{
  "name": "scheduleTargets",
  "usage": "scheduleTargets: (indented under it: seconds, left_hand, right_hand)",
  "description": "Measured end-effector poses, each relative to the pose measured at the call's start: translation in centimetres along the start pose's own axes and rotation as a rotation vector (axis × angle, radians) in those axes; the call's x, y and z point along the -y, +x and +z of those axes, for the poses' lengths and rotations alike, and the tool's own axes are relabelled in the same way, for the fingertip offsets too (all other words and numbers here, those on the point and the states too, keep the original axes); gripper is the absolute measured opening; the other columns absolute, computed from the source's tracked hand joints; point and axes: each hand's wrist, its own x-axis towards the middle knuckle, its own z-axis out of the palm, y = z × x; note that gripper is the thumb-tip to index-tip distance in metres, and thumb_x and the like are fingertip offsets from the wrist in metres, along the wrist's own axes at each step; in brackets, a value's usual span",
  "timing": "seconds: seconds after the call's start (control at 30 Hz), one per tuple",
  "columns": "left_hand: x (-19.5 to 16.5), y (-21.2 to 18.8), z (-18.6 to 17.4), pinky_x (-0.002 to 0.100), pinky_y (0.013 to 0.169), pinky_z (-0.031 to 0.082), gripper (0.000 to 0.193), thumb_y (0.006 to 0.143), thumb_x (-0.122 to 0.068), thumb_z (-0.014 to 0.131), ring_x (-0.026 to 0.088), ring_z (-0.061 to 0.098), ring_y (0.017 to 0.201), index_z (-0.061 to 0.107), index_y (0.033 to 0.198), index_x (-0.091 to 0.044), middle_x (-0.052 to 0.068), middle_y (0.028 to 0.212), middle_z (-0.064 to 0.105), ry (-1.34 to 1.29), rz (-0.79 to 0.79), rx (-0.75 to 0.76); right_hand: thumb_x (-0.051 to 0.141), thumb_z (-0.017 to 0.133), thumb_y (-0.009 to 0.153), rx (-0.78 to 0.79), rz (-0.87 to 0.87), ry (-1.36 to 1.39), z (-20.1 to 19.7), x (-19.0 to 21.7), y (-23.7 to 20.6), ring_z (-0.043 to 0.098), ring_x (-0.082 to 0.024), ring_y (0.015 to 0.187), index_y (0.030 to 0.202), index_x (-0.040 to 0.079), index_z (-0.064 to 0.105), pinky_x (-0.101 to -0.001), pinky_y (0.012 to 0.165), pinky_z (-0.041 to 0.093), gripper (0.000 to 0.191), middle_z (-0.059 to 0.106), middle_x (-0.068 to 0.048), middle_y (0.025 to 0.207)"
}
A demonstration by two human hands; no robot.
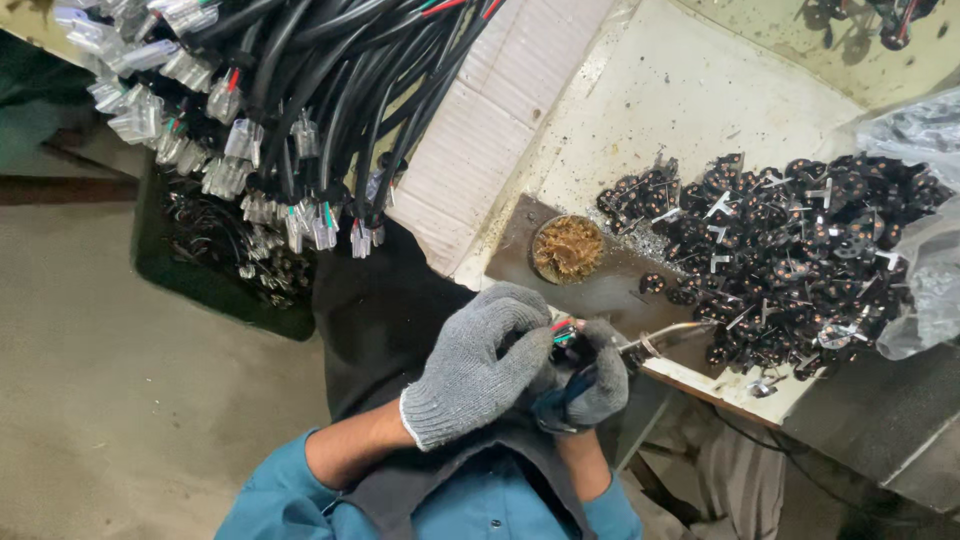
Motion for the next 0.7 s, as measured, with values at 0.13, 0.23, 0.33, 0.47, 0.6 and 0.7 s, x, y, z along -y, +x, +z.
scheduleTargets:
  seconds: [0.13,0.23,0.33,0.47,0.6,0.7]
  left_hand:
    - [0.0,0.1,0.2,0.035,0.091,0.057,0.012,0.096,-0.009,0.067,0.027,0.071,0.102,0.067,0.103,0.0,0.014,0.111,0.071,-0.01,0.004,0.026]
    - [0.0,0.2,0.0,0.035,0.092,0.057,0.015,0.098,-0.009,0.063,0.026,0.071,0.102,0.066,0.109,0.001,0.014,0.112,0.07,-0.109,-0.053,0.079]
    - [0.0,0.4,0.0,0.034,0.091,0.056,0.015,0.097,-0.009,0.064,0.024,0.07,0.102,0.066,0.108,0.001,0.014,0.111,0.071,-0.038,-0.034,0.105]
    - [0.0,0.5,-0.1,0.033,0.09,0.057,0.015,0.099,-0.01,0.063,0.023,0.07,0.099,0.066,0.11,0.0,0.014,0.108,0.071,-0.092,-0.088,0.124]
    - [0.6,0.9,-0.5,0.035,0.082,0.059,0.016,0.101,-0.014,0.061,0.024,0.074,0.091,0.065,0.111,-0.002,0.012,0.1,0.072,-0.111,-0.208,0.194]
    - [1.4,1.2,-0.5,0.04,0.074,0.057,0.016,0.1,-0.016,0.063,0.033,0.072,0.09,0.065,0.112,-0.005,0.013,0.1,0.07,0.149,-0.04,0.164]
  right_hand:
    - [0.015,0.075,0.097,-0.008,0.149,-0.029,1.0,-1.7,-1.3,0.067,-0.02,0.107,0.127,-0.004,0.059,-0.0313,0.097,0.057,0.039,0.065,-0.012,0.12]
    - [0.015,0.074,0.096,-0.003,0.326,-0.035,1.3,-2.1,-1.4,0.063,-0.018,0.099,0.124,0.001,0.059,-0.0294,0.091,0.052,0.035,0.066,-0.009,0.114]
    - [0.018,0.077,0.091,-0.02,0.465,0.055,1.4,-1.6,-0.6,0.06,-0.015,0.087,0.127,0.004,0.054,-0.0263,0.078,0.05,0.045,0.066,-0.006,0.107]
    - [0.016,0.077,0.092,0.003,0.014,-0.136,1.4,0.1,1.3,0.07,-0.021,0.095,0.113,0.004,0.062,-0.0279,0.088,0.056,0.029,0.07,-0.009,0.105]
    - [0.008,0.077,0.093,-0.029,-0.132,-0.277,1.3,2.3,2.7,0.075,-0.028,0.092,0.105,0.005,0.067,-0.0364,0.092,0.055,0.016,0.076,-0.012,0.097]
    - [0.003,0.077,0.088,0.039,-0.055,-0.319,1.4,3.2,2.9,0.073,-0.026,0.092,0.109,0.004,0.065,-0.037,0.087,0.057,0.024,0.075,-0.015,0.1]
